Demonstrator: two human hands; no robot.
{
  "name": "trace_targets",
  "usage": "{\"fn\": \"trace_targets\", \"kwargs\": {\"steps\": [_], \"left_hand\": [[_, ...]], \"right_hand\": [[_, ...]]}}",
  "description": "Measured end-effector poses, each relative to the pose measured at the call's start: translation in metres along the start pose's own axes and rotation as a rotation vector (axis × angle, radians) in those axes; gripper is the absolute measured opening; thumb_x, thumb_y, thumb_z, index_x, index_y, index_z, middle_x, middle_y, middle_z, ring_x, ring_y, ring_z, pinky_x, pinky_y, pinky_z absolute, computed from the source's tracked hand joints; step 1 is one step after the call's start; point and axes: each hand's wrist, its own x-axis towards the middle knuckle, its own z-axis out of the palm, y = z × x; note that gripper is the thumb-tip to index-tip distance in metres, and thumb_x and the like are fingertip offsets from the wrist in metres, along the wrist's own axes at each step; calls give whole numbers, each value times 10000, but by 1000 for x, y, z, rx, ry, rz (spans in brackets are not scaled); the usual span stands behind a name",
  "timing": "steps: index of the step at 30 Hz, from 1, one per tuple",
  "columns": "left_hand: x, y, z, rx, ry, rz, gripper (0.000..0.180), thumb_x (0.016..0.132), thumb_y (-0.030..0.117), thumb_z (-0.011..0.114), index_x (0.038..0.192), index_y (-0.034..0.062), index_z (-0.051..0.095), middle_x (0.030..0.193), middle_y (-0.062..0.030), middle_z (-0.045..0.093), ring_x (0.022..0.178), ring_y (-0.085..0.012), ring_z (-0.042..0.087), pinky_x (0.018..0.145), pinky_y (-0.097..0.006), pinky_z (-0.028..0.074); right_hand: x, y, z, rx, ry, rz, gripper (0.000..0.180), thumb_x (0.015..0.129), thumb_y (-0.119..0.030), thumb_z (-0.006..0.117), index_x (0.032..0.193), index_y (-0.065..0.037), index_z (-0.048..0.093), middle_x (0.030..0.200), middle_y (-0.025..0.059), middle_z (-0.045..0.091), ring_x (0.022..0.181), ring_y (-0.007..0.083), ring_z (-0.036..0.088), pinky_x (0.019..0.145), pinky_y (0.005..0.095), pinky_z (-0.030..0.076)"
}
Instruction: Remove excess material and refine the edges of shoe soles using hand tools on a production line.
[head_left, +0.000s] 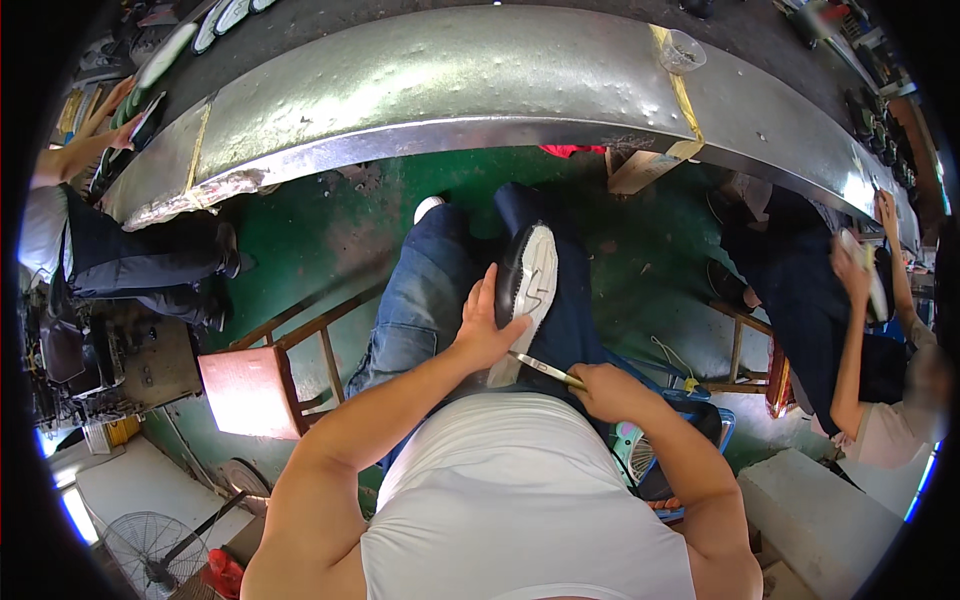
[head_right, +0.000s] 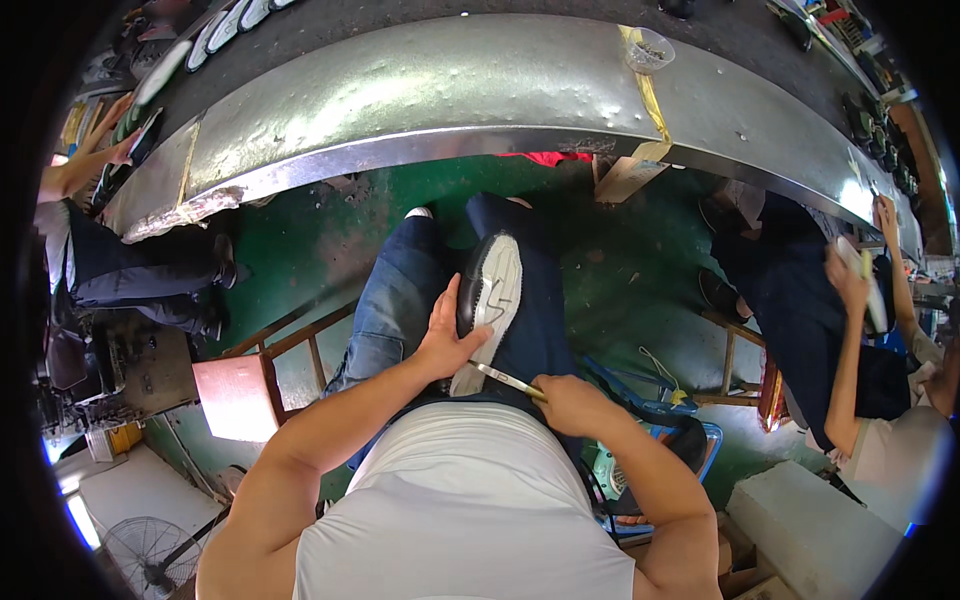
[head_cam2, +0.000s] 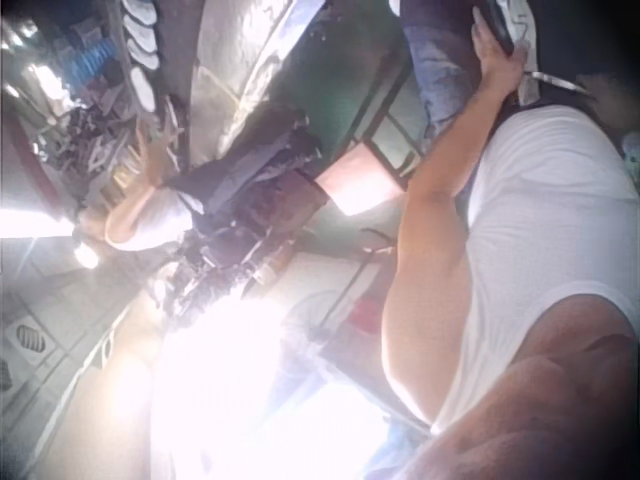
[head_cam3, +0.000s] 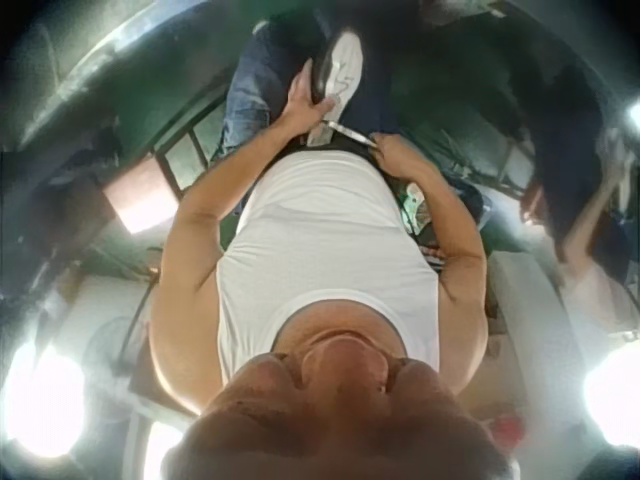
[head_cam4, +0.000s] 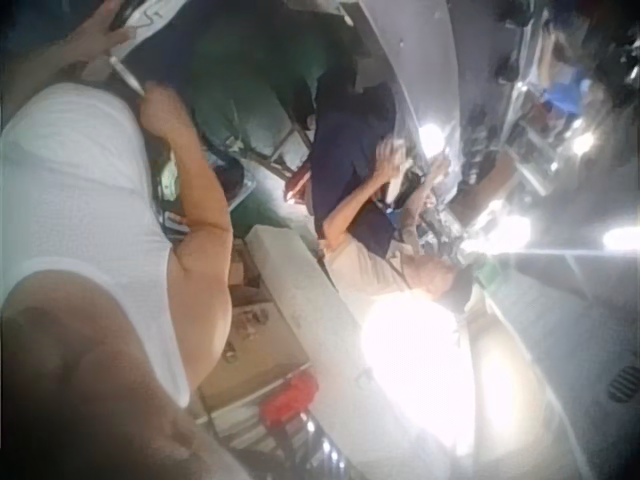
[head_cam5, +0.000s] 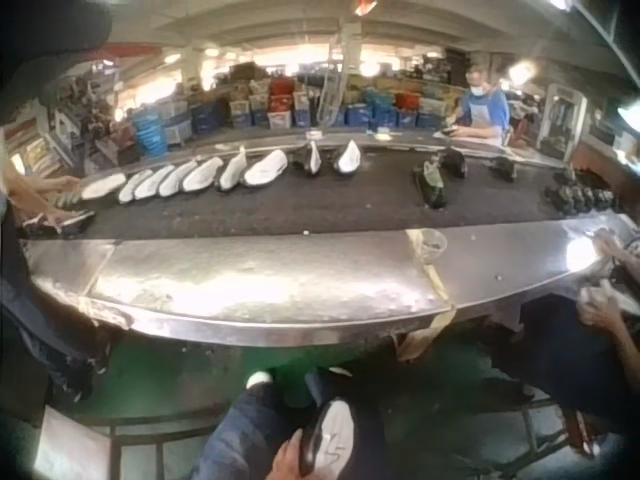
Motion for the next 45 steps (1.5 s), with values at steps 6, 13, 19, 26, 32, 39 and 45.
{"fn": "trace_targets", "kwargs": {"steps": [6, 13, 19, 26, 32, 39, 45], "left_hand": [[-19, -42, -8, -455, -335, -7, 1009, 959, 253, 624, 1580, 170, -167, 1636, -235, 59, 1526, -330, 110, 1214, -382, 175], [-17, -15, -14, -518, -311, -73, 1025, 947, 167, 642, 1583, 174, -162, 1621, -237, 157, 1498, -295, 214, 1192, -353, 234], [-23, -23, -16, -430, -273, -61, 1084, 911, 201, 700, 1587, 167, -146, 1592, -239, 259, 1442, -278, 349, 1158, -330, 308], [-17, -36, -11, -482, -236, 15, 1167, 851, 221, 771, 1588, 136, -130, 1509, -232, 423, 1369, -289, 459, 1132, -334, 348], [-12, -36, -23, -414, -285, -33, 1131, 866, 173, 751, 1589, 111, -116, 1539, -222, 375, 1382, -266, 431, 1136, -331, 343], [-43, 28, -97, -1065, -277, 191, 926, 905, 46, 690, 1600, 50, 79, 1569, -121, 342, 1396, -190, 383, 1146, -323, 310], [-2, 92, -147, -1808, -445, 163, 672, 1018, 580, 399, 1436, 56, 455, 1367, -163, 572, 1210, -338, 597, 1003, -518, 503]], "right_hand": [[0, 2, -58, 442, -362, 104, 259, 970, -256, 597, 1033, -6, 623, 801, 136, 678, 786, 231, 696, 710, 359, 547], [74, 4, -38, 285, 352, -25, 391, 1033, -351, 477, 978, 17, 596, 773, 117, 665, 676, 227, 661, 657, 368, 520], [52, -28, -46, 541, 458, -187, 367, 1020, -326, 484, 980, 23, 590, 835, 209, 669, 790, 390, 659, 725, 440, 514], [55, -13, -17, 569, 384, -42, 339, 1028, -305, 486, 964, 12, 588, 750, 133, 650, 719, 270, 668, 698, 389, 522], [88, 17, -25, 939, 401, 56, 426, 1066, -381, 411, 1005, 1, 589, 786, 80, 653, 640, 159, 636, 593, 306, 504], [36, 29, -2, 647, 443, 94, 415, 1024, -368, 494, 944, 16, 632, 785, 122, 669, 663, 219, 671, 631, 361, 527], [-3, -19, -7, -66, 442, -96, 408, 904, -411, 658, 1035, -25, 680, 1020, 142, 676, 924, 312, 683, 770, 418, 557]]}}
